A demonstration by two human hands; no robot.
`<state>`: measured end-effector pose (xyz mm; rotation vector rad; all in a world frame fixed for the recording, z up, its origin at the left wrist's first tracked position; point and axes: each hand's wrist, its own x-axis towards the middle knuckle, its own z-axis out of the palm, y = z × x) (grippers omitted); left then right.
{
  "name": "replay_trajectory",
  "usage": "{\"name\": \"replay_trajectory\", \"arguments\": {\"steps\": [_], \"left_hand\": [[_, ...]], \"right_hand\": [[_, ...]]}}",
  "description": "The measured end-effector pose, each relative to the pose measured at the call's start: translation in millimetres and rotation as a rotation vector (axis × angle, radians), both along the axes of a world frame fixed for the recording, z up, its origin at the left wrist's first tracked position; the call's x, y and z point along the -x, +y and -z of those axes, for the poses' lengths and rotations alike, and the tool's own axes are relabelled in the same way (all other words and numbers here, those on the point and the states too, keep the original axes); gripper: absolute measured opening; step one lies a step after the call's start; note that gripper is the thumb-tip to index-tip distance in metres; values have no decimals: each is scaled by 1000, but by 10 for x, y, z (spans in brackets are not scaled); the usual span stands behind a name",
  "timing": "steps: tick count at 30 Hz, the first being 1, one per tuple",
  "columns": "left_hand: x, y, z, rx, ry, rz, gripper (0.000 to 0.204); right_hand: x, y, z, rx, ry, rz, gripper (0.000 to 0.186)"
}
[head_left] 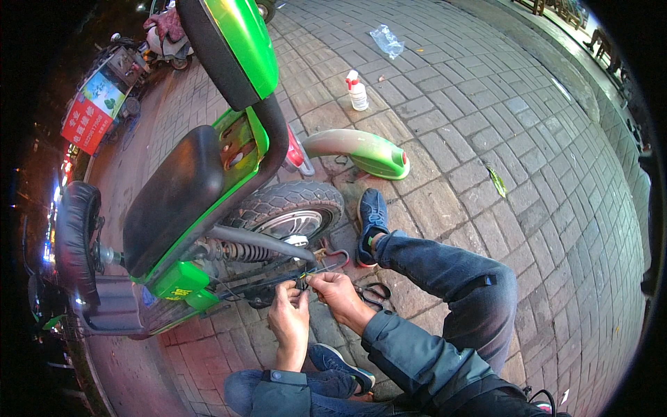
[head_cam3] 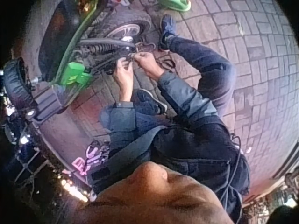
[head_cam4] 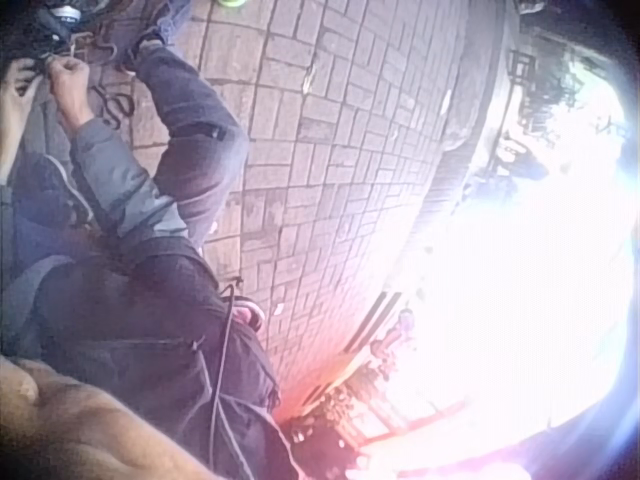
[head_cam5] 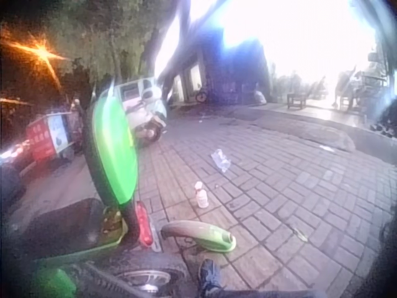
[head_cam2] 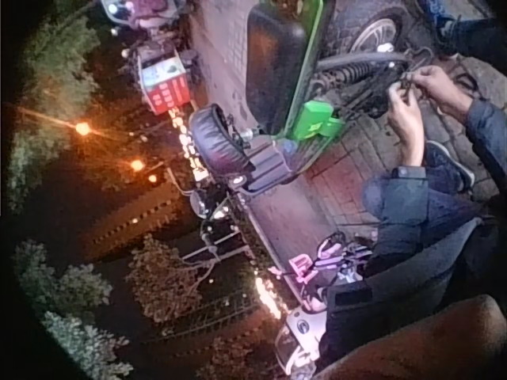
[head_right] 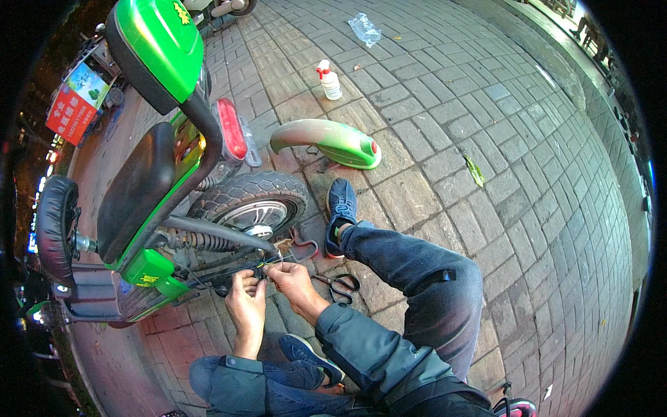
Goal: The person sits on the sidewalk and repairs the wiring of a green electric scooter. They strip wire ends, twist them together, and wrap the connections with electrical tape.
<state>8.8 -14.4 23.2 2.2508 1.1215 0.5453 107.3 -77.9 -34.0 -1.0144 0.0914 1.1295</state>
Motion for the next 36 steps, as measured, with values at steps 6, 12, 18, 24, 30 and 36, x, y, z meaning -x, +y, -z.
{"name": "replay_trajectory", "arguments": {"steps": [6, 12, 18, 24, 30, 36], "left_hand": [[29, 26, 64, -219, 66, 39, 7], [-31, 1, 22, -320, 90, 87, 7], [-204, -419, -463, -310, -66, 210, 24], [-517, -1344, -644, 1265, -103, 420, 25], [-857, -1531, -565, 1257, 75, 290, 31], [-881, -1561, -629, 1123, -70, 304, 27]], "right_hand": [[6, -15, -19, 0, -23, -19, 20], [133, 23, 40, 41, -141, 73, 35], [669, -43, 578, 240, -88, 213, 43], [1065, -124, 817, 478, -184, 27, 39], [989, -208, 625, 396, -223, 34, 35], [1086, -118, 642, 372, -221, 15, 36]]}}
